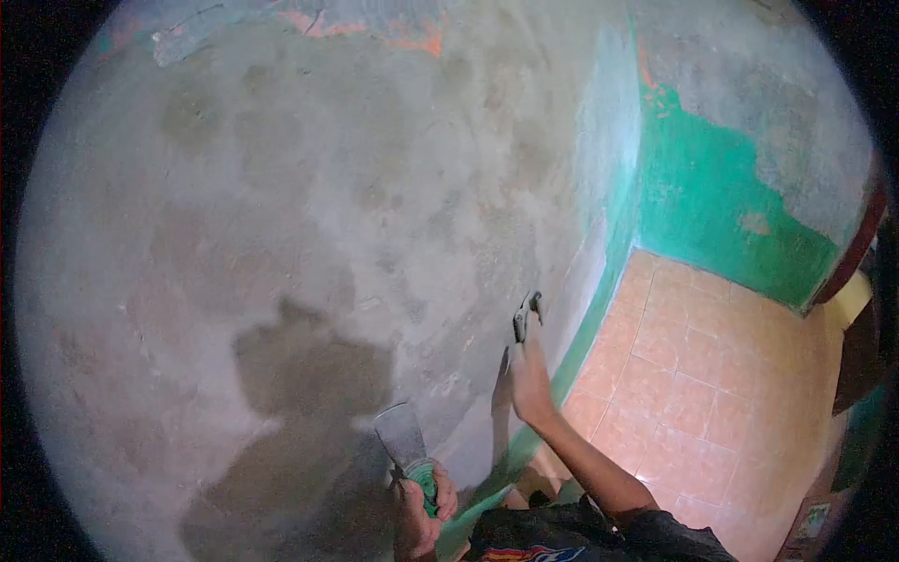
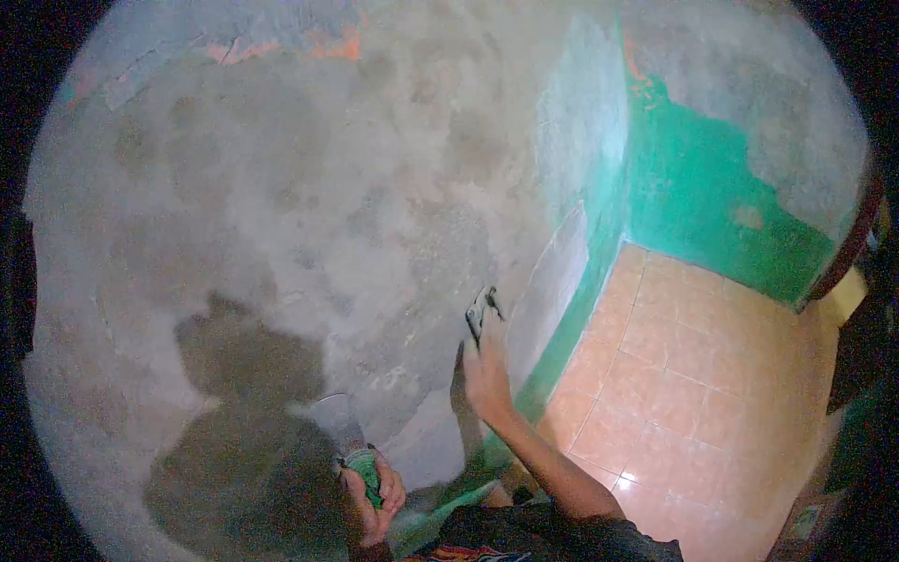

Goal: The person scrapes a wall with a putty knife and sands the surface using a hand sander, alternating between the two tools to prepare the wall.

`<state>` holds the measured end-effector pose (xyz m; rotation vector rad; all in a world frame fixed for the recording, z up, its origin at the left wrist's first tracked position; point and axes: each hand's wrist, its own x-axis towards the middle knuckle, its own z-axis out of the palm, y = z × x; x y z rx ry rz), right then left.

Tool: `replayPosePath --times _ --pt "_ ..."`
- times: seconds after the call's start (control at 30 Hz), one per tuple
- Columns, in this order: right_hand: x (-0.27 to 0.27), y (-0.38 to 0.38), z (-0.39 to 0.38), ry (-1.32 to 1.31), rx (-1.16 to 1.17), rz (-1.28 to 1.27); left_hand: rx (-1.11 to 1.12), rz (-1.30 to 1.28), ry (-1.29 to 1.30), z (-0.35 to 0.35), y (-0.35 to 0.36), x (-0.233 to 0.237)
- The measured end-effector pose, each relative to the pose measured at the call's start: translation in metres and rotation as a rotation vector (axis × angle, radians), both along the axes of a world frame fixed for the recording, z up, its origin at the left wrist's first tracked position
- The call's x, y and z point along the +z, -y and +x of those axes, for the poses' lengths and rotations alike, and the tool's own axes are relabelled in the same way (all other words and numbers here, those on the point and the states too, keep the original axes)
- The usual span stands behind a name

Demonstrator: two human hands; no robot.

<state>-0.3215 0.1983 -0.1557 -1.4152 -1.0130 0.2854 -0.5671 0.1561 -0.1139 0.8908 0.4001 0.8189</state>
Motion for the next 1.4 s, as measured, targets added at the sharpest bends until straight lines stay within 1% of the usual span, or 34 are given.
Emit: replayPosePath --times 0.03,0.1,0.2,0.3,0.4,0.47,0.5,0.53,0.57,0.63,0.67,0.73,0.77,0.8,0.83,0.93,0.97,1.0,1.03,1.07,1.1,1.13,1.2,1.23,1.27,1.3,1.33,1.4 --pt "0.003 0.002 0.000 0.018 -0.010 -0.003 0.099 0.005 -0.058 0.009 0.011 0.017" --pt "-0.027 0.015 -0.033 -0.025 0.019 -0.032 0.148 -0.014 -0.124 0.012 0.011 0.020" --pt "-0.052 0.041 -0.065 0.074 0.051 -0.012 0.175 0.000 -0.159 0.018 0.010 0.024" --pt "-0.040 0.011 -0.024 -0.122 0.038 -0.066 0.159 0.025 -0.154 0.020 0.008 0.025" --pt "-0.044 -0.015 0.013 -0.198 0.005 -0.012 0.139 0.028 -0.161 0.024 0.008 0.029" --pt "-0.046 -0.024 0.024 -0.252 -0.017 0.026 0.140 0.030 -0.186 0.022 0.009 0.030" --pt "-0.050 -0.016 0.008 -0.329 -0.008 -0.022 0.143 0.035 -0.196 0.021 0.009 0.028" --pt "-0.056 -0.005 -0.011 -0.278 -0.004 -0.028 0.146 0.043 -0.203 0.024 0.006 0.027" --pt "-0.062 0.005 -0.025 -0.228 0.000 -0.038 0.099 0.091 -0.172 0.028 0.005 0.034" --pt "-0.066 0.018 -0.035 -0.212 0.022 -0.073 0.008 0.184 -0.117 0.037 0.004 0.052" --pt "-0.066 0.019 -0.034 -0.205 0.035 -0.090 0.008 0.163 -0.114 0.041 0.002 0.052" --pt "-0.063 0.003 -0.001 -0.255 0.014 -0.110 0.016 0.121 -0.124 0.041 0.001 0.048" --pt "-0.058 -0.010 0.017 -0.276 0.007 -0.116 0.073 0.139 -0.219 0.033 -0.004 0.027" --pt "-0.042 -0.017 0.027 -0.163 -0.009 -0.061 0.133 0.155 -0.310 0.021 -0.013 -0.010" --pt "-0.023 -0.018 0.037 -0.047 -0.026 -0.008 0.194 0.168 -0.399 0.018 -0.020 -0.029" --pt "0.010 -0.014 0.051 0.316 -0.028 0.090 0.259 0.036 -0.425 0.049 -0.007 0.004" --pt "0.015 -0.016 0.055 0.439 -0.017 0.113 0.288 -0.072 -0.400 0.063 -0.001 0.019" --pt "0.022 -0.024 0.065 0.288 -0.015 0.101 0.318 -0.182 -0.376 0.078 0.006 0.040" --pt "0.034 -0.036 0.080 0.138 -0.012 0.086 0.347 -0.292 -0.349 0.088 0.009 0.050" --pt "0.046 -0.046 0.094 -0.010 -0.008 0.068 0.274 -0.168 -0.277 0.090 0.007 0.048" --pt "0.054 -0.052 0.103 0.124 -0.106 0.162 0.201 -0.040 -0.202 0.092 0.004 0.043" --pt "0.062 -0.052 0.106 0.258 -0.070 0.200 0.127 0.088 -0.129 0.095 0.000 0.039" --pt "0.080 -0.045 0.111 0.521 -0.001 0.279 0.084 0.100 -0.064 0.105 -0.003 0.035" --pt "0.088 -0.048 0.122 0.595 0.003 0.291 0.062 0.106 -0.033 0.111 -0.004 0.032" --pt "0.100 -0.053 0.138 0.665 0.007 0.304 0.139 0.100 -0.055 0.112 -0.006 0.015" --pt "0.113 -0.060 0.152 0.736 0.012 0.317 0.216 0.093 -0.076 0.110 -0.007 -0.012" --pt "0.132 -0.065 0.162 0.652 0.004 0.350 0.293 0.086 -0.096 0.113 -0.008 -0.026" --pt "0.172 -0.071 0.173 0.484 -0.012 0.412 0.224 0.137 0.020 0.126 -0.014 -0.019"
